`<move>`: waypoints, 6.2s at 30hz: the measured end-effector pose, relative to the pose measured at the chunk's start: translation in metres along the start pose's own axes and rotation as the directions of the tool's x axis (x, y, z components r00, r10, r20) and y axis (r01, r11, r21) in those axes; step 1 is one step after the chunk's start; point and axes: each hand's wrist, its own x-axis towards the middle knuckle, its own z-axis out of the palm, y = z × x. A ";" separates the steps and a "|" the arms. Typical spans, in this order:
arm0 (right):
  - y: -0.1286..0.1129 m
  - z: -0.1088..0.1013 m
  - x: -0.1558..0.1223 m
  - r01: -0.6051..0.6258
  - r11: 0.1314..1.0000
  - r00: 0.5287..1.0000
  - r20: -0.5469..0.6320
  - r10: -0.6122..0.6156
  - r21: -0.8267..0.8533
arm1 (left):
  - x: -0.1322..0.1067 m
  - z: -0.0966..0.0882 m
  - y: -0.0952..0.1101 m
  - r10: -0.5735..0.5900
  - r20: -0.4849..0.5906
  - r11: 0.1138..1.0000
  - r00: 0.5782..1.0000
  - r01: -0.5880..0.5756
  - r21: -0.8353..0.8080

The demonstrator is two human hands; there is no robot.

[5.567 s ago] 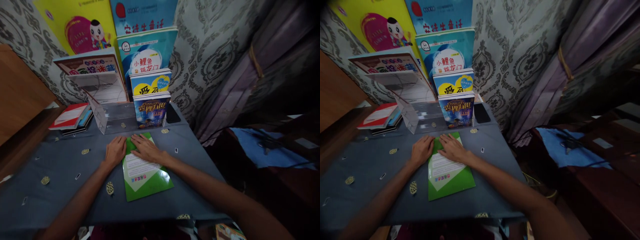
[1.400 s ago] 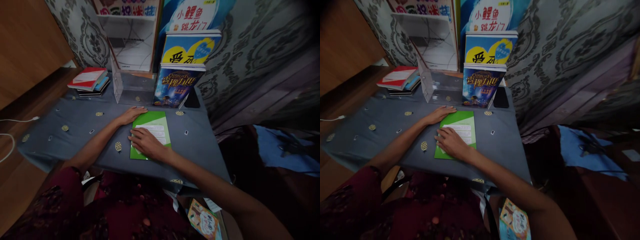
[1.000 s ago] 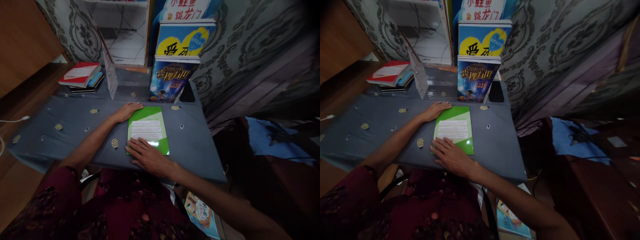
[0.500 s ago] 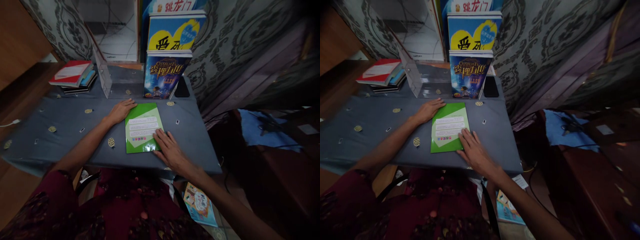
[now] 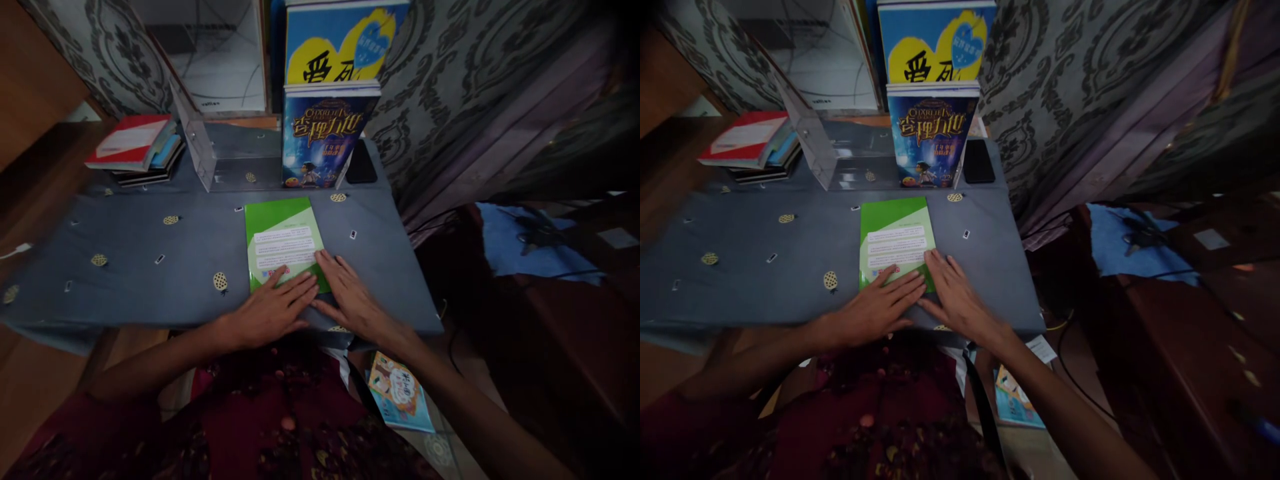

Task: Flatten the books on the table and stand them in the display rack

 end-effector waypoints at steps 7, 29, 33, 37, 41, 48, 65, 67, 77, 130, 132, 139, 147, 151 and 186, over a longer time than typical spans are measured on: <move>-0.001 -0.006 -0.004 0.034 0.997 0.999 0.043 -0.031 -0.073 | -0.058 0.002 -0.009 -0.169 -0.052 0.982 0.984 0.172 0.078; -0.043 -0.063 -0.011 0.224 0.946 0.908 -0.403 -0.115 0.233 | -0.088 -0.061 -0.016 -0.211 -0.545 0.968 0.811 0.097 -0.231; -0.020 -0.065 0.025 0.097 0.965 0.876 -0.481 0.034 0.244 | -0.054 -0.079 -0.044 -0.493 -0.608 0.840 0.622 0.161 -0.517; 0.014 -0.038 0.055 -0.114 0.934 0.848 -0.457 0.269 0.338 | -0.010 -0.054 -0.085 -0.690 -0.443 0.592 0.572 0.093 -0.801; 0.028 -0.028 0.069 -0.244 0.873 0.801 -0.419 0.427 0.422 | 0.015 -0.027 -0.108 -0.675 -0.342 0.557 0.654 0.147 -0.818; 0.017 -0.038 0.085 -0.230 0.822 0.811 -0.364 0.457 0.521 | 0.022 -0.027 -0.102 -0.790 -0.360 0.448 0.496 0.066 -0.892; 0.011 -0.017 0.086 -0.318 0.680 0.890 -0.039 0.454 0.661 | -0.021 -0.008 -0.103 -0.747 -0.162 0.423 0.645 0.274 -0.864; 0.013 -0.016 0.087 -0.338 0.706 0.890 -0.033 0.455 0.622 | -0.023 -0.009 -0.105 -0.731 -0.159 0.471 0.664 0.321 -0.822; 0.027 -0.015 0.093 -0.438 0.819 0.878 -0.018 0.478 0.370 | -0.013 -0.016 -0.114 -0.670 -0.103 0.580 0.735 0.431 -0.691; 0.124 -0.005 0.147 -0.155 0.980 0.985 -0.054 0.163 0.125 | 0.024 -0.006 -0.177 -0.539 -0.330 0.830 0.775 0.555 -0.052; 0.130 -0.004 0.149 -0.133 0.969 0.985 -0.085 0.153 0.208 | 0.024 -0.006 -0.177 -0.536 -0.335 0.831 0.775 0.554 -0.050; 0.140 0.001 0.152 -0.079 0.947 0.980 -0.148 0.131 0.313 | 0.030 0.000 -0.181 -0.460 -0.348 0.875 0.817 0.485 -0.019; 0.134 -0.003 0.153 -0.107 0.958 0.980 -0.134 0.147 0.267 | 0.071 -0.001 -0.169 -0.292 -0.251 0.956 0.923 0.280 -0.083; 0.131 -0.005 0.153 -0.110 0.967 0.984 -0.114 0.139 0.228 | 0.091 -0.006 -0.156 -0.231 -0.182 0.971 0.956 0.215 -0.105; 0.112 -0.005 0.149 -0.151 0.984 0.985 -0.067 0.157 0.090 | 0.054 -0.015 -0.160 -0.225 -0.236 0.958 0.945 0.170 -0.232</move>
